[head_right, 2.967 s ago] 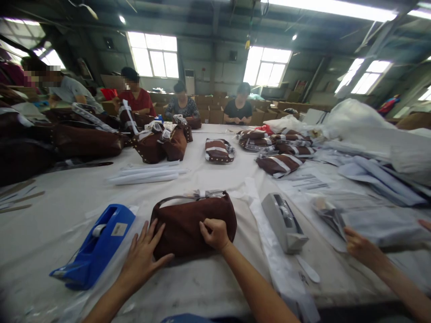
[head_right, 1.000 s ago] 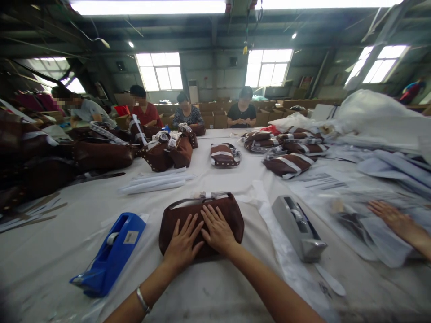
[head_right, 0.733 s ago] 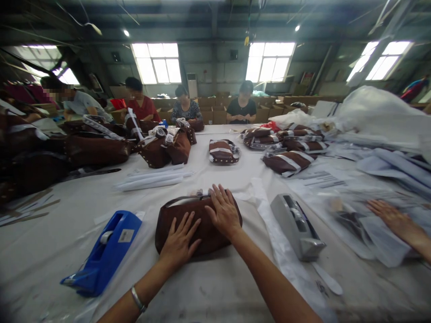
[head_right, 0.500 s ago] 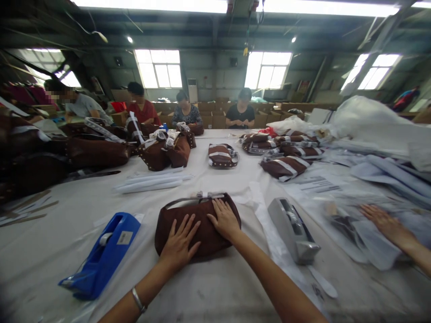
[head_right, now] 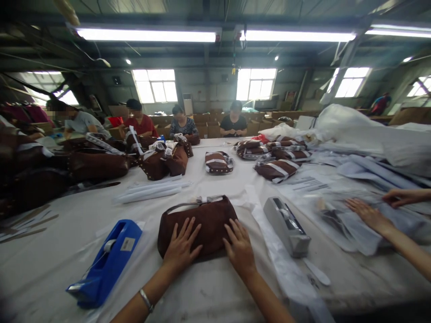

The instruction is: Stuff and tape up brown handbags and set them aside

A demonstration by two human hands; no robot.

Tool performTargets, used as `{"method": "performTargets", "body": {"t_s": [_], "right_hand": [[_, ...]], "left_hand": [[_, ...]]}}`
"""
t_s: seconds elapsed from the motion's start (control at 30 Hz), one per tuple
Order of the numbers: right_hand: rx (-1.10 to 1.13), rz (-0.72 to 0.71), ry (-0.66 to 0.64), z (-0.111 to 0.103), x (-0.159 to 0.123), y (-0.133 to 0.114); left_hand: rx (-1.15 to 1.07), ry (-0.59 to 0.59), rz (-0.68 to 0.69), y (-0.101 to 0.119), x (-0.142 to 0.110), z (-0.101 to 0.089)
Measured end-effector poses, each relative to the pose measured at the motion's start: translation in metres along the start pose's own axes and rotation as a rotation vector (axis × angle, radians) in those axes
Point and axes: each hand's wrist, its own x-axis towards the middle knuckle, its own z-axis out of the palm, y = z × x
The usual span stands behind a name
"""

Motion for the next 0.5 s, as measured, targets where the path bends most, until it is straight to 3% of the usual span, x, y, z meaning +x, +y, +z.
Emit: {"method": "performTargets", "body": {"t_s": [0.07,0.13,0.2,0.5], "right_hand": [[0.235,0.387,0.099,-0.006,-0.016,0.003],[0.575,0.742,0.063,-0.007,-0.023,0.002],[0.829,0.921,-0.009,-0.007,-0.02,-0.002],[0.874,0.935,-0.183,-0.019,0.015,-0.005]], "left_hand": [[-0.025,-0.008,-0.011,0.0,0.001,-0.001],[-0.044,-0.019,-0.022,0.0,0.001,-0.001],[-0.05,-0.025,-0.027,0.0,0.001,-0.002],[-0.08,-0.053,-0.02,-0.004,0.002,-0.005]]}}
